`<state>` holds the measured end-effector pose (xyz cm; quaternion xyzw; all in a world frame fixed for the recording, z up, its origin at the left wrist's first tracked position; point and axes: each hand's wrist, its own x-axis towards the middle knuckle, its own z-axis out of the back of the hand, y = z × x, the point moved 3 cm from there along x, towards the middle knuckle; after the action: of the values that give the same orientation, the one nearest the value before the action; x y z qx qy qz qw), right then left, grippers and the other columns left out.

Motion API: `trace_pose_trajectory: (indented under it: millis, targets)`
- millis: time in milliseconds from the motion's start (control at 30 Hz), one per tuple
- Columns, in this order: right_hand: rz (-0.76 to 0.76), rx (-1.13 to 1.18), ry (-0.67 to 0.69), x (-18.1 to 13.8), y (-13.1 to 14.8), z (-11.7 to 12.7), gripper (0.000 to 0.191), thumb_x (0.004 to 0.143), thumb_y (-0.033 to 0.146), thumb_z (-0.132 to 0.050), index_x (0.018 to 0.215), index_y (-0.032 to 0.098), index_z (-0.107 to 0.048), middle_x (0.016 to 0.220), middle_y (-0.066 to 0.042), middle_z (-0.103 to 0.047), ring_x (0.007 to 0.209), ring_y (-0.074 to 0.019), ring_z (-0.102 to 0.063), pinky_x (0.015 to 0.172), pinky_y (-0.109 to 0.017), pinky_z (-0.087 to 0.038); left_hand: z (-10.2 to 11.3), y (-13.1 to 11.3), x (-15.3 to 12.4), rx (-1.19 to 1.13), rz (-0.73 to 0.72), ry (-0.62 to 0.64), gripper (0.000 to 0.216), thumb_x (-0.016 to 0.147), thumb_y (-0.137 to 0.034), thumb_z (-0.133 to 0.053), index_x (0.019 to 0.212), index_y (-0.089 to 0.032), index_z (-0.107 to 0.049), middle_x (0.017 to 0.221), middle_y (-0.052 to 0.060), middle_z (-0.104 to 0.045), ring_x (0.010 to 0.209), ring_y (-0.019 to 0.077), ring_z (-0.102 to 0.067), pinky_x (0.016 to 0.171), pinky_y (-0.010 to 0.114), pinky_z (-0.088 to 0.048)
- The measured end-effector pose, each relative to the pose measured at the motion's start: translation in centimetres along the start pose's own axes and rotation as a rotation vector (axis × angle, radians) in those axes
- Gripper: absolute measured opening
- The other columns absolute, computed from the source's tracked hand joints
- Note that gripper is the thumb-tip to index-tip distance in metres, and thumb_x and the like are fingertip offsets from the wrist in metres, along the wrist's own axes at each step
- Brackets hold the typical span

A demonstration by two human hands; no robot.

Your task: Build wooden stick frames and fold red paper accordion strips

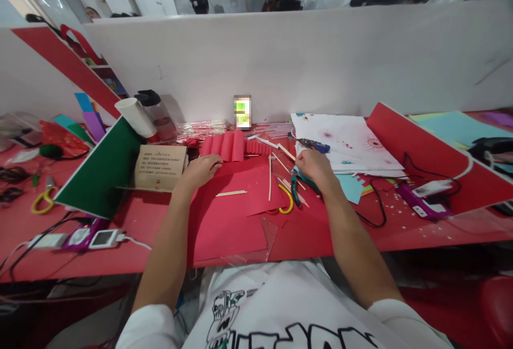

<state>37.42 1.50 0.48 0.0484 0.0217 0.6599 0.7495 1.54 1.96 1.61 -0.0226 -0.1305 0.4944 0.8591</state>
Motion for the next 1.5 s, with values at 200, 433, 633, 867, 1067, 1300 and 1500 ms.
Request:
trace_pose_trajectory:
  millis: [200,433,633,867,1067,1300,1500]
  targets:
    - [0.042,0.014,-0.022,-0.4,0.7,0.0,0.025,0.09,0.026,-0.054,0.095,0.017,-0.077,0.098,-0.014,-0.077,0.096,-0.026,-0.071,0.078,-0.03,-0.047,0.5,0.0,0.0,-0.034,-0.051,-0.105,0.027,0.099,-0.027,-0.043,0.109,-0.019,-0.067,0.109,0.008,-0.069,0.106,0.0221,-0.063,0.094,0.03,-0.047]
    - [0.145,0.299,-0.105,-0.8,0.1,1.5,0.018,0.09,0.029,-0.058,0.088,0.018,-0.072,0.089,-0.007,-0.077,0.081,-0.0199,-0.069,0.068,-0.026,-0.042,1.6,0.4,-0.6,-0.024,0.012,-0.176,0.027,0.099,-0.027,-0.043,0.107,-0.019,-0.068,0.108,0.009,-0.069,0.102,0.0227,-0.064,0.088,0.031,-0.047]
    - [0.478,0.433,-0.105,-2.5,3.2,2.4,0.019,0.093,0.033,-0.057,0.09,0.018,-0.068,0.085,-0.005,-0.073,0.074,-0.0173,-0.063,0.067,-0.026,-0.039,2.8,1.6,-1.3,-0.03,0.085,-0.217,0.024,0.096,-0.027,-0.046,0.106,-0.02,-0.068,0.106,0.009,-0.072,0.096,0.0238,-0.065,0.083,0.031,-0.046]
    - [0.8,0.147,0.048,-3.1,9.4,0.2,0.012,0.094,0.02,-0.053,0.096,0.017,-0.064,0.097,-0.007,-0.071,0.087,-0.0189,-0.063,0.072,-0.027,-0.035,4.0,1.0,-2.1,-0.051,0.131,-0.102,0.024,0.095,-0.028,-0.047,0.103,-0.02,-0.069,0.095,0.007,-0.074,0.083,0.0221,-0.065,0.072,0.029,-0.043]
    - [0.897,-0.037,0.103,-2.4,12.9,-0.4,0.019,0.099,0.025,-0.046,0.1,0.018,-0.064,0.105,-0.009,-0.071,0.09,-0.0197,-0.064,0.063,-0.028,-0.029,3.3,0.0,-2.5,-0.14,0.127,0.262,0.022,0.09,-0.03,-0.052,0.095,-0.02,-0.071,0.085,0.005,-0.074,0.074,0.0188,-0.064,0.065,0.026,-0.043]
    - [0.847,-0.108,0.149,-2.5,14.1,-1.3,0.025,0.103,0.025,-0.041,0.11,0.015,-0.063,0.116,-0.012,-0.069,0.1,-0.0222,-0.064,0.069,-0.028,-0.034,2.0,0.1,-2.8,-0.171,0.328,0.521,0.02,0.086,-0.022,-0.055,0.094,-0.019,-0.073,0.079,0.005,-0.073,0.072,0.0176,-0.064,0.065,0.024,-0.048]
    - [0.818,-0.124,0.169,-2.2,14.2,-1.8,0.027,0.104,0.026,-0.038,0.113,0.016,-0.062,0.12,-0.013,-0.066,0.097,-0.0229,-0.065,0.067,-0.028,-0.035,2.0,-0.7,-3.1,-0.193,0.42,0.666,0.016,0.082,-0.026,-0.062,0.094,-0.019,-0.072,0.086,0.005,-0.074,0.071,0.0164,-0.064,0.065,0.024,-0.052]
